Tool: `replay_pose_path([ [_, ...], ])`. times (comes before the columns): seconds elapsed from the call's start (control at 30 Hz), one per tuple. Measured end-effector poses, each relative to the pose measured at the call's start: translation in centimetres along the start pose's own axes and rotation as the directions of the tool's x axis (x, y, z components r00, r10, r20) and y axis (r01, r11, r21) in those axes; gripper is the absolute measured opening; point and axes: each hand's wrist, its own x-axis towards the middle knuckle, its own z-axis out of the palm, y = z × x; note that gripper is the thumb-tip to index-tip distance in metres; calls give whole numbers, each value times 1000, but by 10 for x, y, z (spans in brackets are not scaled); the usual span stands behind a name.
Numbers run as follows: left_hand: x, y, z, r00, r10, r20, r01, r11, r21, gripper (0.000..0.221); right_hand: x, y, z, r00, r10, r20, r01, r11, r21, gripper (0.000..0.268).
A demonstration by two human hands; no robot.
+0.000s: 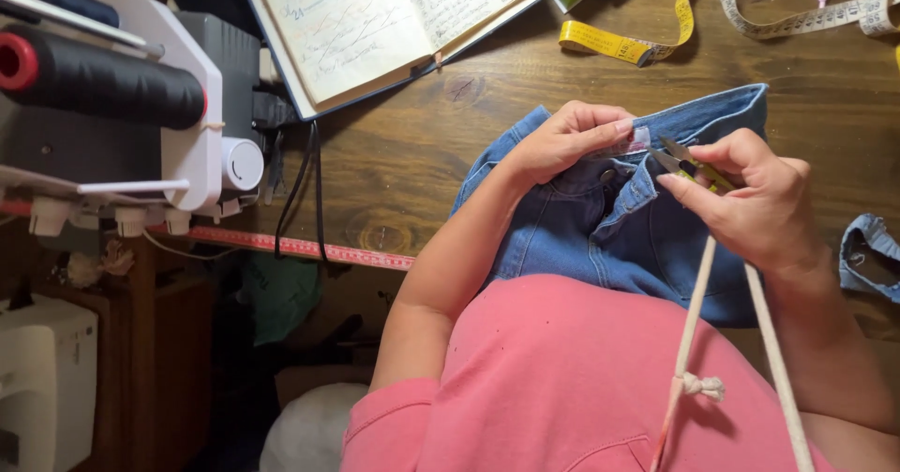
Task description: The person inspects a pair of denim shorts on a workbench, folds them, and uses a thread nipper to remove loose threads.
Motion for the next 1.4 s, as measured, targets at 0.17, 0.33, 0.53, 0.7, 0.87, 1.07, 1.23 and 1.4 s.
replay_pose_path([
  [0.17,1,-5,2,999,12,-37,-13,999,-30,29,-4,7,-1,999,42,28,-42,999,-6,32],
  [0.33,3,-21,-3,987,92,-128,-91,996,13,24,-11,7,17,995,91,-51,-89,995,44,31],
  [0.53,-2,-13,4,973,163,-166,-138,978,154,39,-15,-8,29,975,173,-141,-169,985,37,31],
  [0.7,-3,-15,1,968,131,-215,-113,989,94,52,-23,-16,46,954,218,-206,-198,973,116,32],
  [0.87,0,-15,3,963,154,-222,-127,983,131,50,-24,-18,50,932,272,-239,-243,959,144,33],
  [1.07,-1,-8,5,984,107,-144,-106,994,15,41,-25,-26,69,893,320,-316,-212,919,332,34],
  [1.23,0,-15,-3,983,101,-153,-88,992,90,33,-29,-23,70,907,256,-334,-184,955,232,34],
  [1.4,1,-14,0,986,-69,-153,77,996,43,24,-34,-26,64,926,223,-306,-198,974,109,34],
])
